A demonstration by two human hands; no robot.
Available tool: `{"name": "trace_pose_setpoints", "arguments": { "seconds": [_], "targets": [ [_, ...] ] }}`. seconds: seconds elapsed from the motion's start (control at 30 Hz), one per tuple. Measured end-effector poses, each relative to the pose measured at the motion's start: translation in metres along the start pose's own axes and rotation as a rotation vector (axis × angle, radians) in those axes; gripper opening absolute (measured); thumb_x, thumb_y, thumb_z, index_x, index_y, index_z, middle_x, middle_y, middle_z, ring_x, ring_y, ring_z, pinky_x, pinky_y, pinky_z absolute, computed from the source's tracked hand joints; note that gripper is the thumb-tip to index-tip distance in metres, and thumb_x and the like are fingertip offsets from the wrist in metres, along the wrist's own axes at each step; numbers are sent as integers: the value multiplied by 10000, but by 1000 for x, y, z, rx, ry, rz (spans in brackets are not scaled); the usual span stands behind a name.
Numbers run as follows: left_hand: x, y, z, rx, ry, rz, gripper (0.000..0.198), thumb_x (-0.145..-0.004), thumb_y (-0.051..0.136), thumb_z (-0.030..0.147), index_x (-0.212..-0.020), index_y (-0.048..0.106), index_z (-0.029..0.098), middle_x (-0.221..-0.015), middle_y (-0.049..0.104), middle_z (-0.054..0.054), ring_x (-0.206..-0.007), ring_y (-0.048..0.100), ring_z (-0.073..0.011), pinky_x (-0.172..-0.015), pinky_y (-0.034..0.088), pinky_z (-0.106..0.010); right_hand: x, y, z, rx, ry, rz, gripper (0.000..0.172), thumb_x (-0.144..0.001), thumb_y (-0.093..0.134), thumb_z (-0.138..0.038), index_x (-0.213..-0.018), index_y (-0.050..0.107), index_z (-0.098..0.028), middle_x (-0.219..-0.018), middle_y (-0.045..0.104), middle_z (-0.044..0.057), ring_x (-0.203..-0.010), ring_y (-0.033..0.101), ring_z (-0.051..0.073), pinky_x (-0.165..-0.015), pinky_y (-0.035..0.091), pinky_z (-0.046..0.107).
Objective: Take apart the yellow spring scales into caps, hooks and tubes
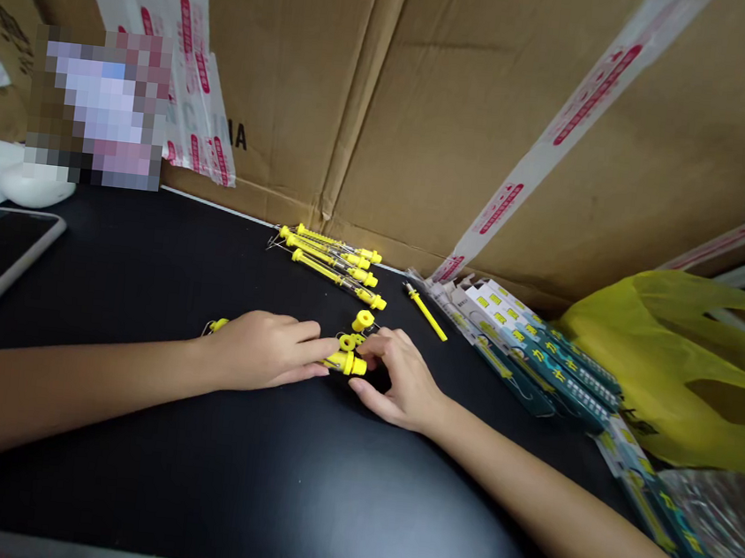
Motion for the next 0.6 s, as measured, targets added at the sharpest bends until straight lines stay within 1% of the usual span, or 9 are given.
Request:
{"name": "trace_pose_setpoints", "arguments": {
  "seconds": [0.1,0.2,0.27,0.37,0.5,0.6],
  "targets": [
    [0,0,0,-4,3,0,283,-964,343,391,-1103,524,224,-814,599,17,-690,603,-126,-586,399,-232,0,1,3,35,41,-27,195,-904,425,-371,-894,469,-182,-717,535,31,-661,461,175,-633,334,308],
    [0,1,0,-4,2,-1,279,-963,346,387,-1100,527,225,-810,596,17,-685,600,-126,-585,399,-231,-1,3,1,100,27,-66,207,-928,379,-317,-816,496,-187,-717,548,40,-664,444,175,-624,309,307],
    [0,0,0,1,-2,1,279,-963,346,386,-1098,531,225,-806,595,16,-686,598,-123,-587,399,-225,-2,2,-1,116,3,-57,178,-916,406,-289,-806,501,-186,-698,545,36,-653,436,172,-614,300,303],
    [0,0,0,9,-5,4,280,-963,346,388,-1102,529,227,-803,591,14,-684,595,-120,-584,401,-218,-3,-1,-3,90,-10,-4,100,-869,487,-282,-837,490,-187,-674,535,19,-635,445,165,-608,307,296],
    [0,0,0,7,4,10,277,-959,358,385,-1100,536,226,-808,589,14,-680,596,-120,-570,405,-225,-3,-2,-3,45,-17,34,115,-813,545,-260,-856,458,-198,-659,516,-2,-611,456,155,-602,321,289],
    [0,-1,0,8,7,18,283,-958,361,386,-1102,541,221,-809,588,13,-679,596,-114,-567,403,-222,-2,-1,-3,21,-13,29,122,-797,543,-233,-867,448,-202,-663,514,-8,-610,464,151,-606,327,289]
  ]
}}
Point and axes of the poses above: each hand's wrist, its own x-axis away from the middle knuckle, its own y-axis out of the palm, z = x × y, the point moved 7 cm from there along -x, towards the middle knuckle
